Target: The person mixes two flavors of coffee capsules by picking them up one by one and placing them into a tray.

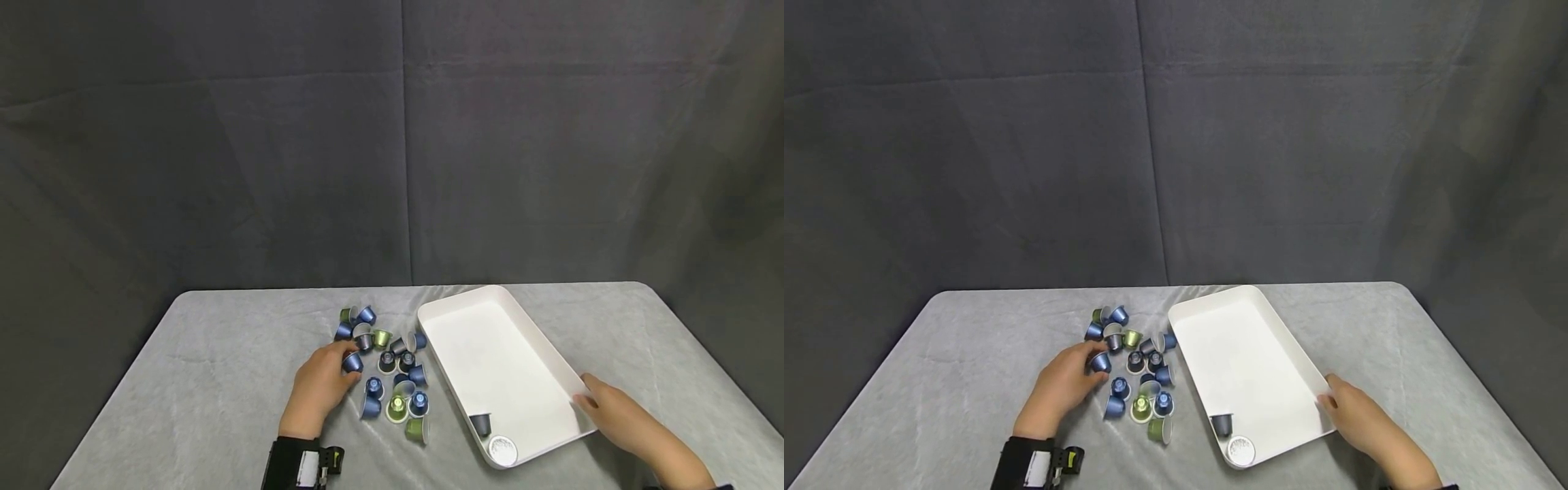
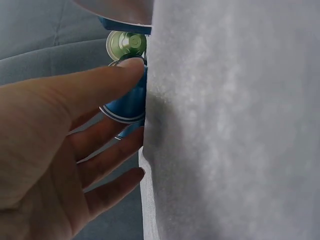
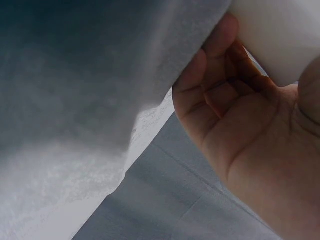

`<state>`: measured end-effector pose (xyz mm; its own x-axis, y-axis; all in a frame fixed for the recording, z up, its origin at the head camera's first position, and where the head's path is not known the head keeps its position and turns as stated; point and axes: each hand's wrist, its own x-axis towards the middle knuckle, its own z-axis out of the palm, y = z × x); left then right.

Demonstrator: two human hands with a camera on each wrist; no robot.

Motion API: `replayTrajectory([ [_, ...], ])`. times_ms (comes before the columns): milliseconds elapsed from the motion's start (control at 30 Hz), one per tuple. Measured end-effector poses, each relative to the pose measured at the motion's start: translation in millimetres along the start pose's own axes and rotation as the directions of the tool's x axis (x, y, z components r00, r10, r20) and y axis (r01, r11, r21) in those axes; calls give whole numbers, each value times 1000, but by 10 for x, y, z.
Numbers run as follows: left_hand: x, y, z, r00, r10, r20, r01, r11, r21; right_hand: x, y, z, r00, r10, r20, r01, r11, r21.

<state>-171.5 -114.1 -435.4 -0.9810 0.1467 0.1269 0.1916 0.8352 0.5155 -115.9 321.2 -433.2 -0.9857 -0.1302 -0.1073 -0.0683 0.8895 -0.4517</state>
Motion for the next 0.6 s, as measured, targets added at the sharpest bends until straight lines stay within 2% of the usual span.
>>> replayTrajectory([
  [300, 1, -3, -1, 1000, -3, -10, 3, 1000, 10, -12, 15, 14, 1000, 13, 12, -13, 1000, 2],
  [500, 28, 19, -11, 997, 25, -76, -24, 1000, 8, -7, 8, 10, 1000, -7, -17, 7, 1000, -1],
  [600, 35, 56, -31, 993, 46, -106, -46, 999, 1, 3, 11, 7, 1000, 1, -2, -1, 1000, 2],
])
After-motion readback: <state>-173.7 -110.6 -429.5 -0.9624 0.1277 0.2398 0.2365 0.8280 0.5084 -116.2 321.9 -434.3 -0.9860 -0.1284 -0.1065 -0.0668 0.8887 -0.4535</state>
